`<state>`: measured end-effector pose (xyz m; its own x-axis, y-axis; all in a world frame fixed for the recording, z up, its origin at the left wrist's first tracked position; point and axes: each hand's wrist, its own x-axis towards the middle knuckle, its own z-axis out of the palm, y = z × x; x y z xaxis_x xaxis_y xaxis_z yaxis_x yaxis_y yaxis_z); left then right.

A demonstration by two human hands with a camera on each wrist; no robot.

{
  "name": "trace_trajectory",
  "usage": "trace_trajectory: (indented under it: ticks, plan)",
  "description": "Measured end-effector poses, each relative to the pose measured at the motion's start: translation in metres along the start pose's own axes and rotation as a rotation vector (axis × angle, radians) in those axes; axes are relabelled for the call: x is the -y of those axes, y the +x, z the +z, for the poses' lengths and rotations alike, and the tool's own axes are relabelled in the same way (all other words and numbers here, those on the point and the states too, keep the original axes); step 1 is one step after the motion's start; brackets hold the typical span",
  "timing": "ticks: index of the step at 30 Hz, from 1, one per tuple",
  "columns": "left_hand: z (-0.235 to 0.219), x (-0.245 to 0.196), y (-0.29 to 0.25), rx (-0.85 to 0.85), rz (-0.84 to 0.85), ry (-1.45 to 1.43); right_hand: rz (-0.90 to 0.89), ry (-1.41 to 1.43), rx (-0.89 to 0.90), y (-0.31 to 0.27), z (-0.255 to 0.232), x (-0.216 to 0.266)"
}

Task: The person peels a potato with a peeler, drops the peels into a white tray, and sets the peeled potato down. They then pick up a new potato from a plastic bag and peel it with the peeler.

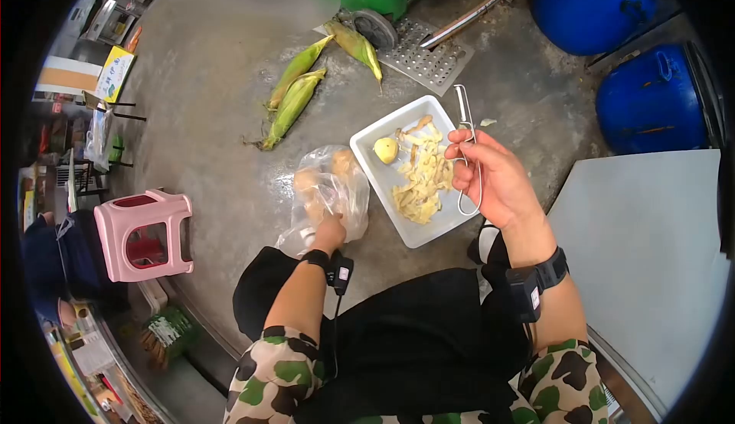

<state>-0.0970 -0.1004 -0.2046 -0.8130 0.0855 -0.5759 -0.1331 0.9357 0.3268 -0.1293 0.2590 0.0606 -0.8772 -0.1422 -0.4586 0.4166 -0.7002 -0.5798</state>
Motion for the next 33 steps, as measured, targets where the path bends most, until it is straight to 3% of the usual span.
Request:
trace_trajectory:
  ticks: [4, 7, 12, 16, 19, 22, 24, 26, 29, 33]
  plan:
    - [0.001, -0.032, -0.02, 0.332, -0.082, 0.144, 0.007, 0.014, -0.008, -0.004, 0.004, 0.004]
    - [0.015, -0.017, -0.013, 0.389, -0.005, 0.277, 0.017, 0.011, -0.023, -0.004, 0.004, 0.004]
    - [-0.019, -0.018, 0.014, -0.278, 0.044, 0.108, 0.046, -0.032, -0.059, -0.002, 0.01, 0.002]
    - [-0.031, -0.003, 0.035, -0.371, -0.071, -0.048, 0.075, -0.031, -0.086, -0.001, 0.018, -0.004]
    - [-0.016, 0.007, 0.045, 0.076, -0.212, 0.095, 0.102, -0.028, -0.043, -0.004, 0.026, -0.005]
    - [0.003, 0.009, 0.043, 0.261, -0.18, 0.189, 0.109, -0.031, -0.056, -0.002, 0.028, -0.006]
    - [0.015, 0.004, 0.043, -0.238, 0.089, 0.385, 0.116, -0.042, -0.087, -0.002, 0.031, -0.004]
    - [0.007, -0.006, 0.045, -0.358, 0.156, 0.458, 0.123, -0.044, -0.105, 0.001, 0.032, -0.004]
    - [-0.025, -0.027, 0.061, -0.03, -0.012, 0.415, 0.129, -0.038, -0.123, 0.004, 0.029, -0.006]
    - [-0.022, -0.012, 0.074, -0.109, -0.098, 0.329, 0.156, -0.038, -0.151, 0.006, 0.033, -0.005]
